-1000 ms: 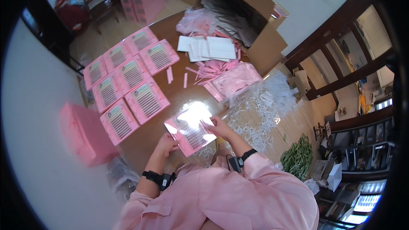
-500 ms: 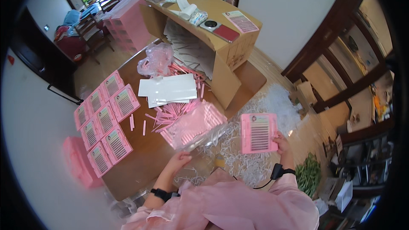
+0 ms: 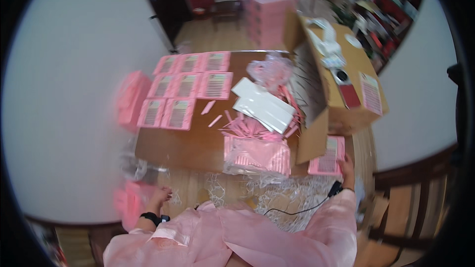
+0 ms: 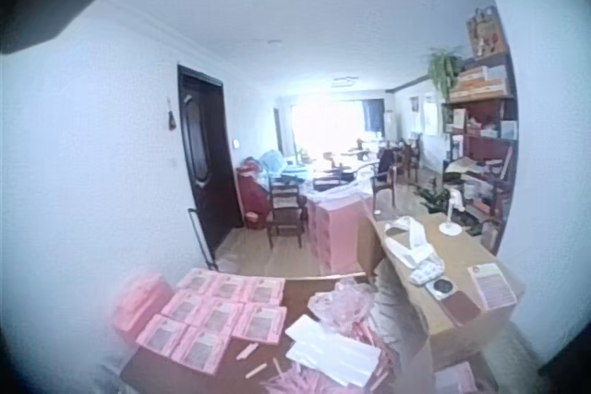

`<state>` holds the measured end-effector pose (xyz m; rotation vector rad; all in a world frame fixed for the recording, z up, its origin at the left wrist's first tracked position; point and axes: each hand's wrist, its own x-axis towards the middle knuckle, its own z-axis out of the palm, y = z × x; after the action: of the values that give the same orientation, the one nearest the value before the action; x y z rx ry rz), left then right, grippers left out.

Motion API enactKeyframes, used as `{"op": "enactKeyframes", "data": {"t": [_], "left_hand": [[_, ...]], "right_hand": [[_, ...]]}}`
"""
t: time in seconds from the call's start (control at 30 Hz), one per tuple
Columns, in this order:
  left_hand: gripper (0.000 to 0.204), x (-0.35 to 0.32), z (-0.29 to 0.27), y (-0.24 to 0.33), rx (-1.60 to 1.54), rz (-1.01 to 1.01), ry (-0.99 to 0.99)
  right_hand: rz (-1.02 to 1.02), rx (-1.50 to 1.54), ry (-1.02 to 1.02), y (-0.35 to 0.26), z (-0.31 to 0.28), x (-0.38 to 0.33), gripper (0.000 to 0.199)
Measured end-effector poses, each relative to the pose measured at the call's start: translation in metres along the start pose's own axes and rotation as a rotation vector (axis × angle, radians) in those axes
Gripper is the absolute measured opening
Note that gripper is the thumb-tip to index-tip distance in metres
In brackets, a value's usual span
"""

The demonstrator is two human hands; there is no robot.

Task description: The person assembles pink plastic trays by inserting small pink sticks into slots on each tray. The person handles multiple trays laid out on a table, repeatedly picking up sticks and placing them into the trays.

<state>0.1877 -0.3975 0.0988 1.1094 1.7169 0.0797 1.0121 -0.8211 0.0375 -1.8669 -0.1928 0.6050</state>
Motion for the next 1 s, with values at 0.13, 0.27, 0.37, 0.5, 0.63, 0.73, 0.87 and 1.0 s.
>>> {"op": "enactKeyframes", "data": {"t": [0.13, 0.27, 0.37, 0.5, 0.63, 0.73, 0.87, 1.0], "left_hand": [[0.028, -0.032, -0.038, -0.091, 0.116, 0.111, 0.148], [0.027, -0.062, -0.067, -0.184, 0.179, -0.169, 0.238], [0.027, -0.089, -0.079, -0.239, 0.025, -0.281, 0.334], [0.016, -0.095, -0.102, -0.287, 0.128, -0.310, 0.221], [0.013, -0.061, -0.122, -0.331, -0.438, -0.455, 0.227], [0.018, -0.011, -0.149, -0.352, -0.321, -0.318, 0.133], [0.037, 0.080, -0.208, -0.378, -0.046, -0.165, 0.225], [0.037, 0.136, -0.276, -0.416, -0.131, -0.061, 0.309]], "right_hand": [[-0.126, -0.277, 0.109, 0.038, -0.006, 0.031, 0.064], [-0.191, -0.484, 0.265, 0.042, 0.006, 0.043, 0.047], [-0.156, -1.078, 0.532, 0.028, 0.018, 0.016, 0.062], [-0.299, -0.886, 0.784, 0.019, 0.062, -0.053, 0.050], [-0.330, -0.882, 0.715, 0.012, 0.130, -0.138, 0.039], [-0.304, -0.897, 0.522, 0.007, 0.194, -0.207, 0.031], [-0.198, -0.918, 0.056, 0.002, 0.318, -0.288, 0.022], [-0.351, -1.107, -0.813, -0.011, 0.484, -0.338, 0.017]]}}
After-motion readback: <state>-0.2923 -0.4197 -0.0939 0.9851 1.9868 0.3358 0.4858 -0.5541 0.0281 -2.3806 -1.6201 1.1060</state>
